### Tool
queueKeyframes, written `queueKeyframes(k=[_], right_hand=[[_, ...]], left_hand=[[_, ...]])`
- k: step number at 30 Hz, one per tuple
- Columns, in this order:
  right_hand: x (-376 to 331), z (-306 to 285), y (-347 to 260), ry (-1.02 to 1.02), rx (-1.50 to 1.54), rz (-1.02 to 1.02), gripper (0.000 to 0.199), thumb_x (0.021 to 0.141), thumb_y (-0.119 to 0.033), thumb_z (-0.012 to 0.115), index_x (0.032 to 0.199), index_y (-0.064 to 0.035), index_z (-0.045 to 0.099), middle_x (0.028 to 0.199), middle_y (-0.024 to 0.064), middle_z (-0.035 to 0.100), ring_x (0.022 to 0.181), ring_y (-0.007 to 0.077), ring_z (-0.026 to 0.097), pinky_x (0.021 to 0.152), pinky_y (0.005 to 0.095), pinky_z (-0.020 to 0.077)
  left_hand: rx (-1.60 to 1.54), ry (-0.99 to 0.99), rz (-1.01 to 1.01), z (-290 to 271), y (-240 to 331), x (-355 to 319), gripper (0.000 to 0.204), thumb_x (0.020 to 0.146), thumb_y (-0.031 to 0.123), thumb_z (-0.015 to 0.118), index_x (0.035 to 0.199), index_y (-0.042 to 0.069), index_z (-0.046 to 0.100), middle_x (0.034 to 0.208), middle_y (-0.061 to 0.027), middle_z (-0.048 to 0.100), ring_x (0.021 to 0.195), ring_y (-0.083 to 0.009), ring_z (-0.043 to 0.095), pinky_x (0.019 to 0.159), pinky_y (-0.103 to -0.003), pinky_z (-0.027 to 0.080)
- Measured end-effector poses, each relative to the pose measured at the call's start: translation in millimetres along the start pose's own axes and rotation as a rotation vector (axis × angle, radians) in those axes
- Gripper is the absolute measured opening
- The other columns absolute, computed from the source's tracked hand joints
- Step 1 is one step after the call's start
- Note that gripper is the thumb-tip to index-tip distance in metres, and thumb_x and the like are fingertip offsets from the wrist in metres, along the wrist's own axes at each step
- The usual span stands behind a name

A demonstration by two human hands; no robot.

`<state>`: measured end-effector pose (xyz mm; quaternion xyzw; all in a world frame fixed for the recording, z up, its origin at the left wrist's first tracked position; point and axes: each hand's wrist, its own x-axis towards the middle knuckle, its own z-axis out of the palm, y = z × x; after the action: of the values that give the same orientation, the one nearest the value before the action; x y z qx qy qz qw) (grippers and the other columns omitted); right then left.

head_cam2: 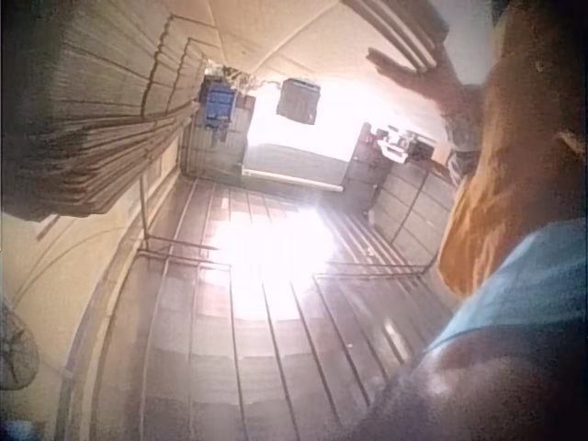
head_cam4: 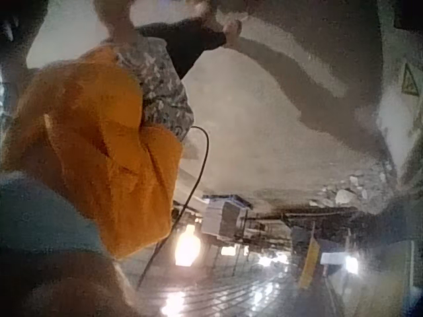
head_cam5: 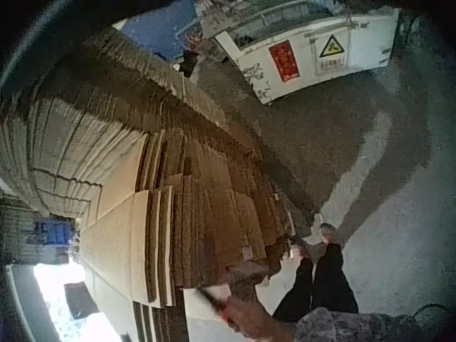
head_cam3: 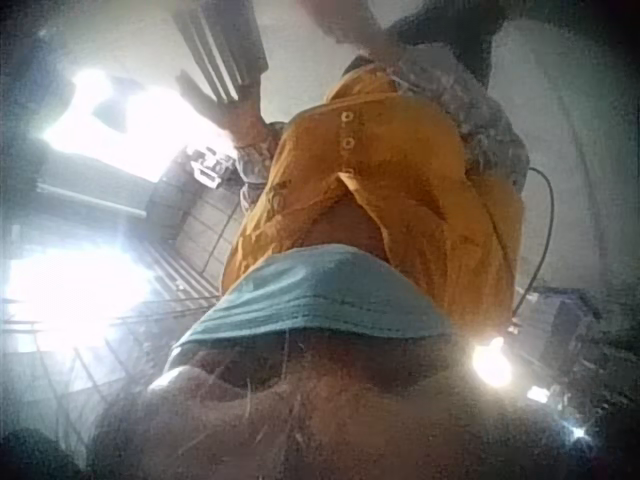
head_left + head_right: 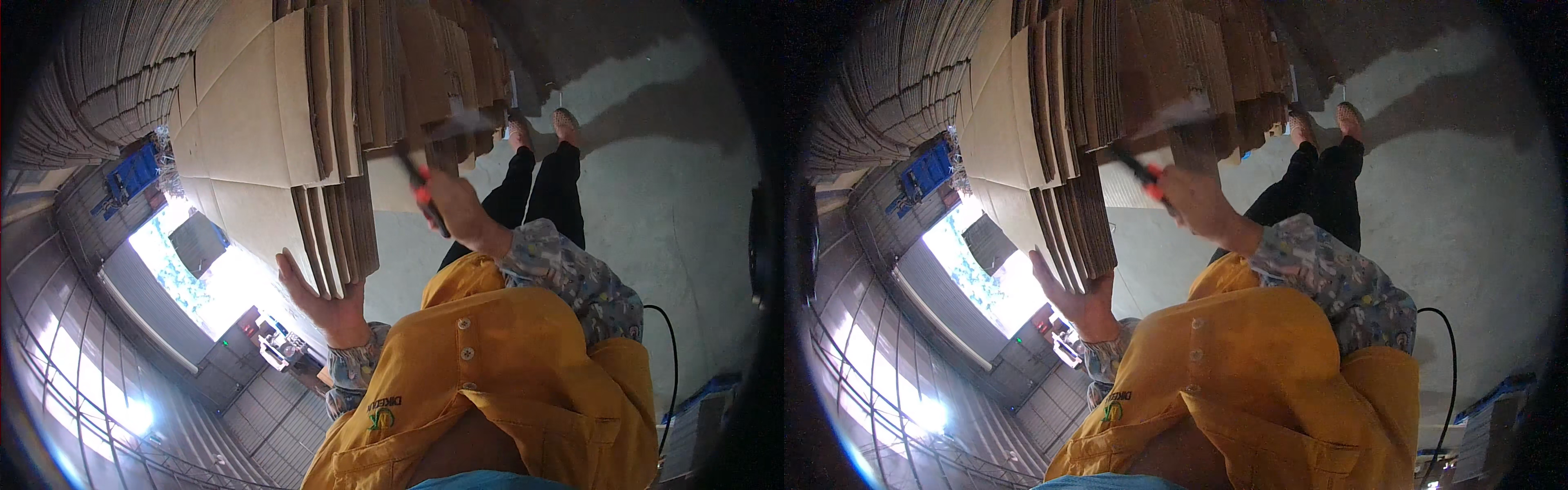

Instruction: Using a utility knife to cut and prepare stacks of flattened cardboard for packaging.

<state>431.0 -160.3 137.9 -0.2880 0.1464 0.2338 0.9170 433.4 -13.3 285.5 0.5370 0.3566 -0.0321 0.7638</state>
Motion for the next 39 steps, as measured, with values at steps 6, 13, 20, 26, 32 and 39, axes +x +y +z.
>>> queueKeyframes(k=[6, 13, 20, 26, 32, 39], right_hand=[[-16.0, -23.7, 16.4, -0.008, 0.082, 0.082, 0.039, 0.089, -0.042, 0.037, 0.078, -0.0053, 0.047, 0.060, 0.0024, 0.048, 0.048, 0.0087, 0.046, 0.042, 0.0224, 0.0379], [-22.3, -38.0, -2.1, 0.188, 0.090, -0.197, 0.041, 0.088, -0.047, 0.035, 0.097, -0.0073, 0.042, 0.074, 0.0045, 0.052, 0.054, 0.0085, 0.051, 0.048, 0.0189, 0.0436], [-31.4, -5.0, 6.3, 0.172, -0.204, -0.148, 0.019, 0.088, -0.024, 0.049, 0.093, -0.0069, 0.044, 0.077, -0.0010, 0.046, 0.068, 0.0015, 0.045, 0.056, 0.0151, 0.0382], [-37.3, 0.7, 18.8, 0.048, -0.343, -0.435, 0.026, 0.083, -0.021, 0.058, 0.085, -0.0028, 0.040, 0.120, 0.0219, 0.045, 0.087, 0.0145, 0.052, 0.079, 0.0271, 0.0436], [-34.1, -0.2, 13.7, -0.033, -0.434, -0.486, 0.026, 0.085, -0.024, 0.054, 0.097, -0.0031, 0.044, 0.114, 0.0189, 0.049, 0.088, 0.0185, 0.056, 0.076, 0.0291, 0.0462], [4.4, -25.6, -24.7, 0.292, 0.025, -0.146, 0.029, 0.091, -0.035, 0.040, 0.096, -0.0065, 0.046, 0.075, 0.0050, 0.056, 0.060, 0.0096, 0.056, 0.052, 0.0213, 0.0472]], left_hand=[[0.005, 0.202, 0.055, 3.3, -7.6, 2.4, 0.036, 0.081, 0.047, 0.050, 0.111, 0.028, 0.050, 0.108, 0.0012, 0.053, 0.097, -0.0200, 0.053, 0.081, -0.044, 0.044], [-0.085, 0.146, -0.174, 8.4, -32.1, 14.8, 0.014, 0.081, 0.042, 0.055, 0.081, 0.031, 0.064, 0.082, 0.0105, 0.061, 0.086, -0.0108, 0.054, 0.079, -0.029, 0.041], [-0.110, 0.056, -0.301, -19.1, -36.6, 31.5, 0.015, 0.082, 0.041, 0.055, 0.078, 0.031, 0.065, 0.057, 0.0139, 0.050, 0.071, -0.0074, 0.047, 0.079, -0.028, 0.039], [-0.097, -0.391, -0.351, -25.6, -33.8, 36.7, 0.028, 0.082, 0.043, 0.053, 0.068, 0.021, 0.060, 0.062, 0.0015, 0.051, 0.063, -0.0132, 0.044, 0.077, -0.038, 0.038], [-0.026, 0.069, -0.265, 8.1, -27.1, 23.5, 0.031, 0.082, 0.045, 0.051, 0.089, 0.016, 0.058, 0.081, -0.0031, 0.056, 0.077, -0.0175, 0.051, 0.082, -0.042, 0.039], [0.107, 0.143, -0.060, -12.7, -14.5, 20.3, 0.042, 0.082, 0.049, 0.048, 0.117, 0.025, 0.047, 0.118, -0.0022, 0.049, 0.107, -0.0248, 0.047, 0.083, -0.049, 0.042]])
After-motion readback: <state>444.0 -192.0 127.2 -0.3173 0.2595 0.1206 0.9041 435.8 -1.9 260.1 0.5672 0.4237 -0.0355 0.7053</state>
